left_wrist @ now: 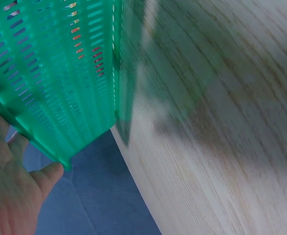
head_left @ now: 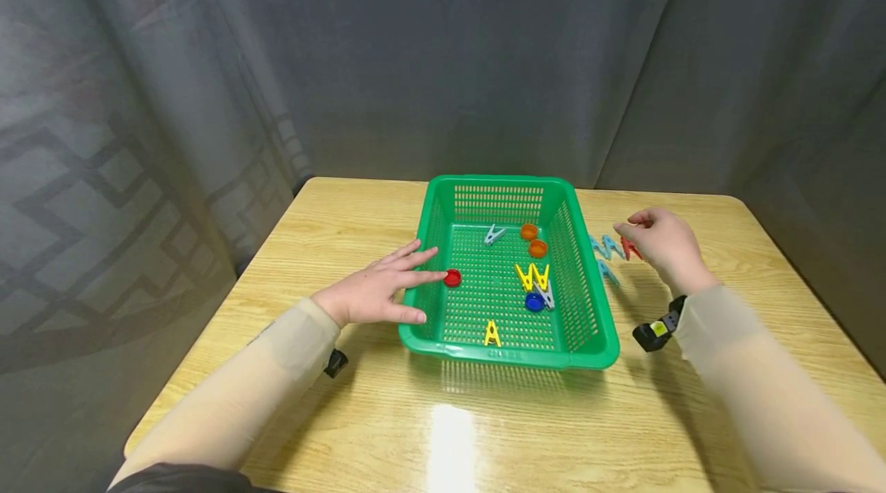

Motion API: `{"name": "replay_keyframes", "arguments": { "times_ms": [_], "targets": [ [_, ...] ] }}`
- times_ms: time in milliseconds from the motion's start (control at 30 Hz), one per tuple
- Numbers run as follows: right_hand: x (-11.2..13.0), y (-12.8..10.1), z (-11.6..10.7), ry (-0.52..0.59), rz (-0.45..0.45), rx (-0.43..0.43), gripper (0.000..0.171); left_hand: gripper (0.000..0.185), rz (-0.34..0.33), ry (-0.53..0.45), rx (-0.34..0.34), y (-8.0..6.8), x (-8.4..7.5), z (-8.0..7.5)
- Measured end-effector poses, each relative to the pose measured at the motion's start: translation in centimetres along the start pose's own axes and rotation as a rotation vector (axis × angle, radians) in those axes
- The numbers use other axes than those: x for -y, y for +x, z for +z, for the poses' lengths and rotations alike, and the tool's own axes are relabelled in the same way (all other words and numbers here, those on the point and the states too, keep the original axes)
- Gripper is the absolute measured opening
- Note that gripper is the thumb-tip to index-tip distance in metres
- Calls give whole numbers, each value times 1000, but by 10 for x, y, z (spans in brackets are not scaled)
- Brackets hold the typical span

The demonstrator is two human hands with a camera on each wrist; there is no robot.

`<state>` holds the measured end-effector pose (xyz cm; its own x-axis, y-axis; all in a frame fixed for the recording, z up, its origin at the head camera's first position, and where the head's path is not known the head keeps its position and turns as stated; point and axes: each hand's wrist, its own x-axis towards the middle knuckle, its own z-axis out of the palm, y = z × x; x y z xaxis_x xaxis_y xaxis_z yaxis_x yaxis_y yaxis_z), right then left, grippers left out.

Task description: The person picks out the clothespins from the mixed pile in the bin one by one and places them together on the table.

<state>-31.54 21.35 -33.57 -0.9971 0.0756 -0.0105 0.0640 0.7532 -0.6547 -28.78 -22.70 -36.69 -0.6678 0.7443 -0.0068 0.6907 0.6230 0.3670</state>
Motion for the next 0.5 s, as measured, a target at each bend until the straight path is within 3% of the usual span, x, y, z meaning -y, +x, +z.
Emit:
{"name": "replay_keyframes", "arguments": {
  "times_ms": [300,500],
  "targets": [
    [32,-1,-12,65,-47,-25,67,71,-2,3,6,0,0,0],
    [61,-4,-12,61,-113,-63,57,69,0,-5,0,-1,-1,-1]
  ]
}}
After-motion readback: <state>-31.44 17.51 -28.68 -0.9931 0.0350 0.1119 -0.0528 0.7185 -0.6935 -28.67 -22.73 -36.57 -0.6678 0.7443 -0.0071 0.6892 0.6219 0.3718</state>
